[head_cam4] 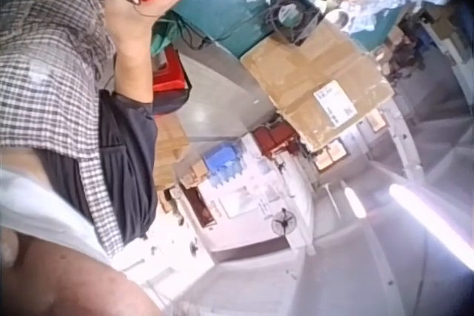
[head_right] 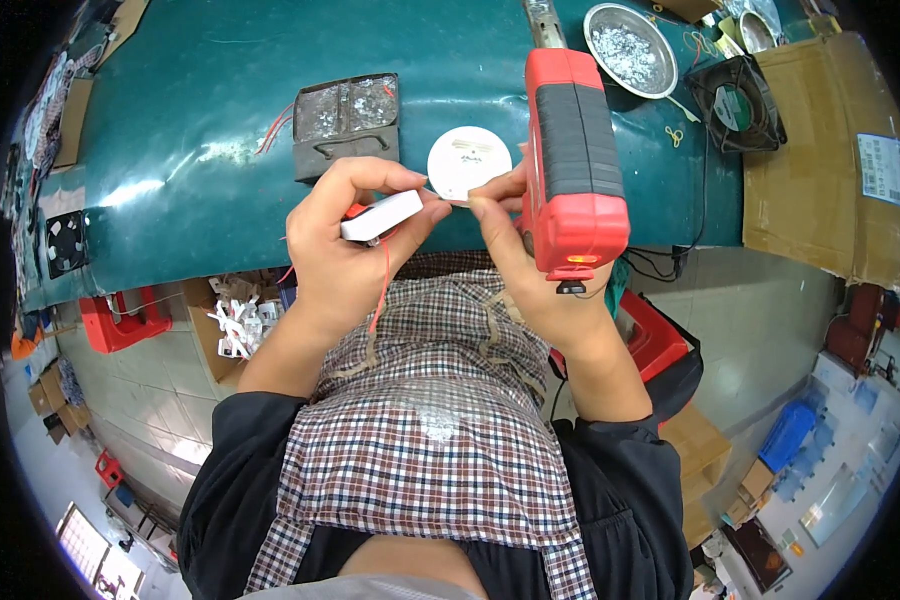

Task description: Soldering wires onto small circuit boards or components and assembling them into plastic housings.

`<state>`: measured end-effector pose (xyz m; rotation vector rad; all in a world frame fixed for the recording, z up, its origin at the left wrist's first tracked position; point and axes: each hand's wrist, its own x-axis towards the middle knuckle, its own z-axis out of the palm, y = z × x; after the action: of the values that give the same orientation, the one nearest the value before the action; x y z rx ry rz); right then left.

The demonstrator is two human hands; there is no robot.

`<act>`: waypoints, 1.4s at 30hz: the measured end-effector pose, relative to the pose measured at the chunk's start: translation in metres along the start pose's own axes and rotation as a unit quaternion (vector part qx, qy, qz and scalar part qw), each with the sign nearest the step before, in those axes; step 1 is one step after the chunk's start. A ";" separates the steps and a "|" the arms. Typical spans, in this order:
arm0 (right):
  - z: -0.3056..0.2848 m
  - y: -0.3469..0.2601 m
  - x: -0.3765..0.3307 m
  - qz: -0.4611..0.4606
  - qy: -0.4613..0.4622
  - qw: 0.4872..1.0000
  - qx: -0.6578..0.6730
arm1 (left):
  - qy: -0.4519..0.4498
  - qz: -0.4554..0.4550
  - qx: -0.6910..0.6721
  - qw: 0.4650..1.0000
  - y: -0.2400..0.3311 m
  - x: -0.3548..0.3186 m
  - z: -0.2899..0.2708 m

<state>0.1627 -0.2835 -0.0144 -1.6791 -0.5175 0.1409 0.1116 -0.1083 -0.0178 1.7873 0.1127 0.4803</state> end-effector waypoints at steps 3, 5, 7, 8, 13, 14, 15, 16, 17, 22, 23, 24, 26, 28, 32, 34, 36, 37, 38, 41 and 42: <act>-0.002 0.014 0.000 0.030 0.082 0.996 -0.006 | 0.033 0.033 0.064 0.997 -0.008 0.000 0.004; -0.007 0.023 0.002 -0.035 0.020 0.992 -0.117 | 0.053 0.038 0.069 0.995 -0.013 0.002 0.008; -0.005 0.026 0.000 -0.028 0.014 0.992 -0.119 | 0.053 0.048 0.091 0.993 -0.016 0.004 0.011; -0.002 0.023 -0.001 -0.035 0.033 0.990 -0.134 | 0.052 0.046 0.092 0.993 -0.017 0.005 0.012; -0.005 0.015 -0.010 -0.017 0.057 0.983 -0.175 | 0.071 0.079 0.087 0.991 -0.026 0.008 0.022; -0.010 0.013 -0.019 0.011 0.061 0.990 -0.126 | 0.069 0.079 0.085 0.991 -0.028 0.010 0.023; -0.017 0.010 -0.027 0.040 0.062 0.994 -0.075 | 0.063 0.072 0.086 0.992 -0.028 0.010 0.023; -0.032 0.011 -0.030 -0.049 0.018 0.975 -0.215 | 0.056 0.065 0.086 0.993 -0.028 0.010 0.023; -0.019 -0.024 -0.030 0.108 0.116 0.986 -0.052 | 0.056 0.063 0.088 0.993 -0.030 0.009 0.024; -0.050 -0.053 -0.061 0.115 0.061 0.989 0.066 | 0.055 0.068 0.082 0.993 -0.032 0.011 0.023; -0.055 -0.055 -0.071 0.117 0.062 0.989 0.065 | 0.053 0.067 0.081 0.993 -0.032 0.011 0.024; -0.059 -0.052 -0.083 0.137 0.063 0.988 -0.015 | 0.056 0.071 0.079 0.993 -0.032 0.012 0.025; -0.064 -0.050 -0.092 0.152 0.047 0.979 -0.130 | 0.060 0.071 0.078 0.993 -0.032 0.011 0.025; -0.065 -0.052 -0.099 0.186 0.031 0.970 -0.154 | 0.037 0.062 0.099 0.992 -0.031 0.010 0.021; -0.064 -0.051 -0.096 0.178 -0.018 0.955 -0.236 | 0.031 0.050 0.099 0.993 -0.027 0.010 0.022; -0.062 -0.049 -0.095 0.141 -0.038 0.954 -0.263 | 0.034 0.065 0.095 0.993 -0.029 0.010 0.023; -0.061 -0.048 -0.092 0.134 -0.043 0.953 -0.269 | 0.052 0.070 0.078 0.993 -0.033 0.011 0.027; -0.061 -0.047 -0.091 0.126 -0.048 0.952 -0.274 | 0.069 0.076 0.061 0.993 -0.035 0.011 0.028; -0.060 -0.046 -0.090 0.127 -0.048 0.952 -0.274 | 0.070 0.075 0.061 0.993 -0.035 0.011 0.028; -0.059 -0.042 -0.089 0.085 -0.048 0.955 -0.281 | 0.067 0.076 0.068 0.993 -0.034 0.011 0.027; -0.059 -0.042 -0.089 0.076 -0.047 0.954 -0.285 | 0.068 0.075 0.063 0.993 -0.035 0.011 0.027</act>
<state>0.0950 -0.3696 0.0191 -2.2873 -0.5296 0.1972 0.1377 -0.1201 -0.0529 1.8945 0.1070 0.7168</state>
